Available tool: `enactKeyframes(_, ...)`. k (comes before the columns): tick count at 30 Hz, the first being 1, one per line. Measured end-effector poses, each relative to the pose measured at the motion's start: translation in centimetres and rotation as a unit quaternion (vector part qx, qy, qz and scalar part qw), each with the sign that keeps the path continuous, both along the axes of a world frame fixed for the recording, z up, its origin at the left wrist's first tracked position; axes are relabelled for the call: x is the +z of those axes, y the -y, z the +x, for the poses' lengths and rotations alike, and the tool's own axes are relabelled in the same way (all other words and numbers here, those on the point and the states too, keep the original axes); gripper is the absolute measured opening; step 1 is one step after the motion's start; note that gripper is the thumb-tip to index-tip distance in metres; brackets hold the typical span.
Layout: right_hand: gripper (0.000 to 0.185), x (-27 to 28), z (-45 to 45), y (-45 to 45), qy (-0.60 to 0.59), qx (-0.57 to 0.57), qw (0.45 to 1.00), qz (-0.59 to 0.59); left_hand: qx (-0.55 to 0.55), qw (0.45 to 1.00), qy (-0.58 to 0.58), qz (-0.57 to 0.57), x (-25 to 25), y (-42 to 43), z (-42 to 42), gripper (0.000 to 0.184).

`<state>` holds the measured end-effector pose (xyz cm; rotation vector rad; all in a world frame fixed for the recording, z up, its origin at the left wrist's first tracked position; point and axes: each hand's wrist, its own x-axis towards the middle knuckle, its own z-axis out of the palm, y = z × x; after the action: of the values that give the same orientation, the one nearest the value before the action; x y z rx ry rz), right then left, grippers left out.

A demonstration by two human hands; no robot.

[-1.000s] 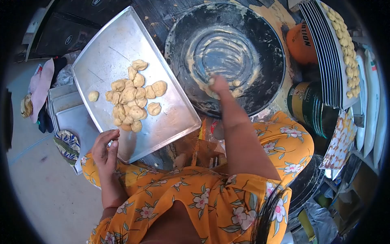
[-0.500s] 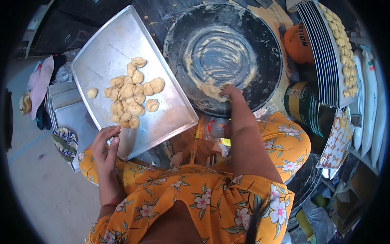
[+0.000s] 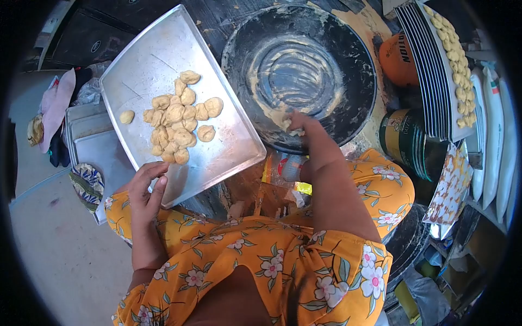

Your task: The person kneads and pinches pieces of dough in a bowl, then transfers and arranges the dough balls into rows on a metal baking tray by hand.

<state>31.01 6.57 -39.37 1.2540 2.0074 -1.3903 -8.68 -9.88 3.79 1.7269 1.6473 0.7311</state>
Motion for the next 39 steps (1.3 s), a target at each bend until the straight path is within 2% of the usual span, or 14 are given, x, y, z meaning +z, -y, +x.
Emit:
enactKeyframes(3, 0.078, -2.0, 2.2, -1.4, -0.04, 0.064, 0.991, -0.11, -0.005, 1.0, -0.017, 0.01, 0.0, -0.1, -0.1, 0.021)
enactKeyframes(10, 0.068, 0.3, 2.4, 1.4, 0.018, -0.07, 0.997, 0.002, -0.006, 1.0, -0.008, 0.011, 0.4, 0.0, 0.1, 0.02)
enactKeyframes(13, 0.062, 0.4, 4.2, 1.0, -0.118, -0.174, 0.975, 0.077, -0.01, 1.0, -0.012, 0.015, 0.8, 0.1, 0.0, 0.021)
enactKeyframes(14, 0.059, 1.6, 4.8, 0.5, -0.074, -0.298, 0.951, 0.028, -0.011, 1.0, -0.012, 0.016, 0.9, 0.3, -0.1, 0.021)
enactKeyframes(16, 0.056, 7.1, 4.0, 0.0, -0.067, -0.389, 0.905, 0.157, -0.013, 1.0, -0.008, 0.018, 0.9, 0.6, -0.1, 0.021)
enactKeyframes(20, 0.048, 7.9, 3.4, 3.6, 0.203, -0.27, 0.908, 0.25, -0.015, 1.0, 0.014, 0.018, 0.7, 0.7, -0.3, 0.021)
enactKeyframes(22, 0.049, 10.2, 2.8, 4.5, 0.229, -0.106, 0.957, 0.143, -0.012, 0.999, 0.003, 0.034, 0.6, 0.7, -0.7, 0.021)
enactKeyframes(25, 0.042, 10.2, 3.5, 2.5, 0.164, -0.213, 0.938, 0.219, -0.004, 0.998, -0.051, 0.047, 1.2, 0.3, -2.1, 0.022)
enactKeyframes(27, 0.039, 7.1, 5.8, -1.1, -0.053, -0.411, 0.898, 0.148, -0.003, 0.997, -0.08, 0.025, 2.1, -0.1, -3.1, 0.023)
enactKeyframes(30, 0.036, 15.7, 3.0, -4.1, -0.323, -0.536, 0.779, 0.035, -0.038, 0.994, -0.101, 0.016, 3.3, -1.5, -4.6, 0.027)
enactKeyframes(32, 0.04, 26.5, -3.1, -3.9, -0.414, -0.514, 0.75, 0.033, -0.064, 0.988, -0.14, 0.017, 2.7, -2.7, -5.9, 0.033)
enactKeyframes(35, 0.047, 37.3, -12.1, -1.5, -0.482, -0.409, 0.77, 0.087, 0.009, 1.0, -0.006, -0.003, 0.9, -4.6, -5.5, 0.05)
enactKeyframes(36, 0.047, 39.3, -14.9, -0.4, -0.466, -0.392, 0.788, 0.091, 0.043, 0.996, 0.075, 0.025, -0.3, -5.0, -5.0, 0.057)
enactKeyframes(39, 0.05, 40.4, -21.0, 0.4, -0.452, -0.08, 0.846, 0.272, 0.1, 0.966, 0.225, 0.079, -3.8, -5.7, -3.1, 0.073)
